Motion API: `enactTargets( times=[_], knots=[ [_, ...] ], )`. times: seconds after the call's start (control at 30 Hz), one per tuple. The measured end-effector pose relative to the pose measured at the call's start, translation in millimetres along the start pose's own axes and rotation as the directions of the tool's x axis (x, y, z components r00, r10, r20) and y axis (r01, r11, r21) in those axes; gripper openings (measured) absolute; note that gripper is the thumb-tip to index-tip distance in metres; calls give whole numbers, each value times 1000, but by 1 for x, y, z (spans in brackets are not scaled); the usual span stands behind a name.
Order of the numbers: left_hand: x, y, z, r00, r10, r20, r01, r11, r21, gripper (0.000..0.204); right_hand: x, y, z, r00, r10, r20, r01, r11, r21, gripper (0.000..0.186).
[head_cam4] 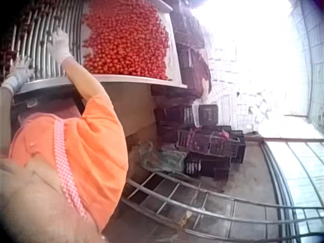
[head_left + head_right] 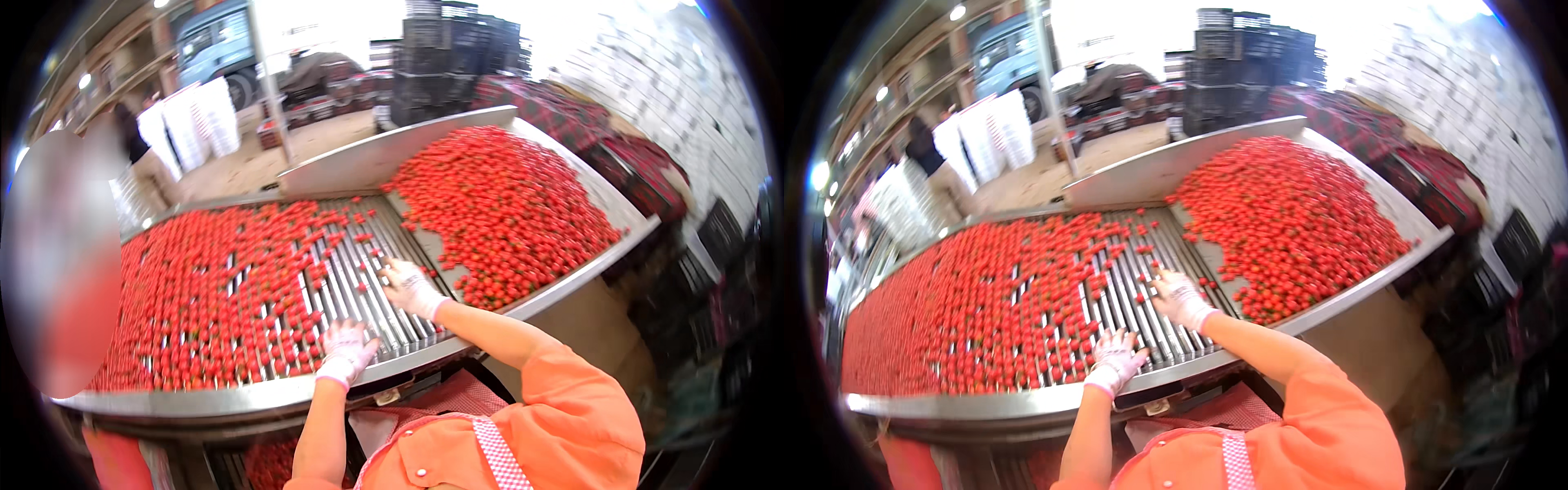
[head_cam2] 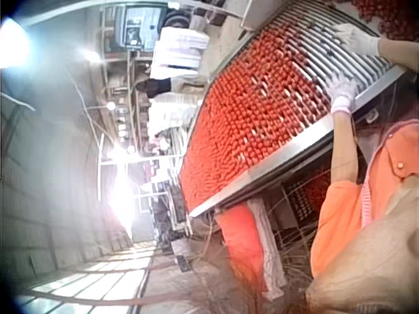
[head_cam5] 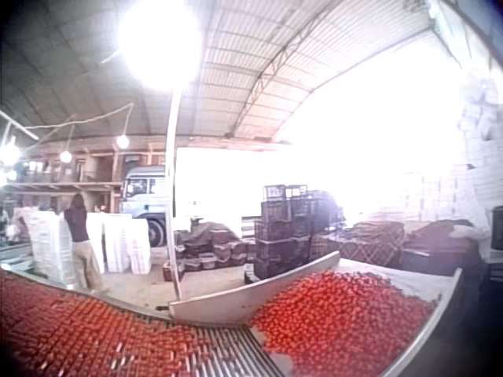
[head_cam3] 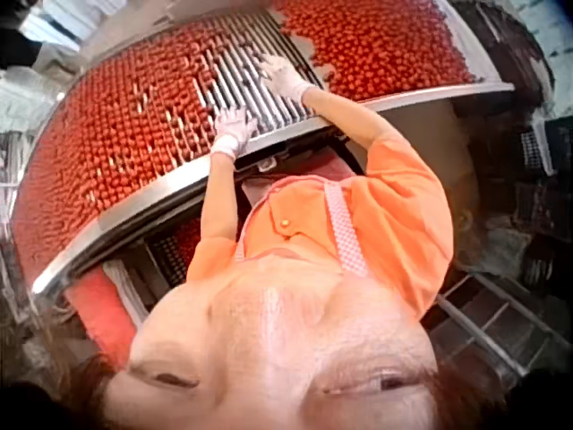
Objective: The person sorts cherry tomatoes on a conveyor belt by hand, picking out damaged or off-color tomatoes and placing them into a crate below the belt.
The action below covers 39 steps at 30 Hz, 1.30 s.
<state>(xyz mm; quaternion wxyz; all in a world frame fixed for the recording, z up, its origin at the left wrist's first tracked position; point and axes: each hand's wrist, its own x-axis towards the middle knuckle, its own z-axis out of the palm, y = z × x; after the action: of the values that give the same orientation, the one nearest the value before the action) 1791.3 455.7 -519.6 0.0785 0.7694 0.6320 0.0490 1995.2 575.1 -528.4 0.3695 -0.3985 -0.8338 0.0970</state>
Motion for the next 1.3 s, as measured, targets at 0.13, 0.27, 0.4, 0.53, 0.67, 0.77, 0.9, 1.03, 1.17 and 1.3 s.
enactTargets(
  times=[0.13, 0.27, 0.4, 0.53, 0.67, 0.77, 0.9, 1.03, 1.17, 1.3],
  knots=[
    [8, 2, 10, 990, -14, 137, 22, 998, -52, 65, -11, 10, 3, 1000, -22, -14, 21, 997, -76, 36],
    [6, 1, 16, 988, -19, 155, 21, 1000, -15, 67, -17, 6, 2, 998, -38, 54, 45, 991, -130, 39],
    [-2, 1, 17, 997, -34, 70, 36, 999, -27, 64, -16, 4, 7, 996, -72, 58, 77, 994, -80, 34],
    [3, 3, 23, 996, 16, -92, -13, 999, 37, 58, -18, 11, 12, 985, -172, -10, 171, 983, -72, 29],
    [6, -2, 31, 982, -35, -185, 55, 993, 107, 57, -14, 8, 12, 967, -254, -28, 254, 967, 26, 33],
    [10, 10, 21, 972, -118, -202, 145, 982, 123, 52, -14, 5, 9, 973, -214, 82, 205, 972, 113, 32],
    [0, 5, 28, 928, -202, -314, 243, 965, 97, 43, -19, -3, 11, 949, -283, 141, 254, 948, 194, 32],
    [-11, 23, 32, 875, -236, -423, 286, 957, 57, 33, -27, -6, 19, 939, -328, 109, 300, 930, 212, 29],
    [-13, 27, 31, 863, -260, -433, 297, 955, 18, 30, -30, -15, 11, 920, -270, 285, 204, 949, 242, 37],
    [-12, 26, 35, 844, -286, -454, 299, 953, -44, 27, -32, -15, 16, 896, -274, 350, 196, 950, 242, 35]
  ],
)
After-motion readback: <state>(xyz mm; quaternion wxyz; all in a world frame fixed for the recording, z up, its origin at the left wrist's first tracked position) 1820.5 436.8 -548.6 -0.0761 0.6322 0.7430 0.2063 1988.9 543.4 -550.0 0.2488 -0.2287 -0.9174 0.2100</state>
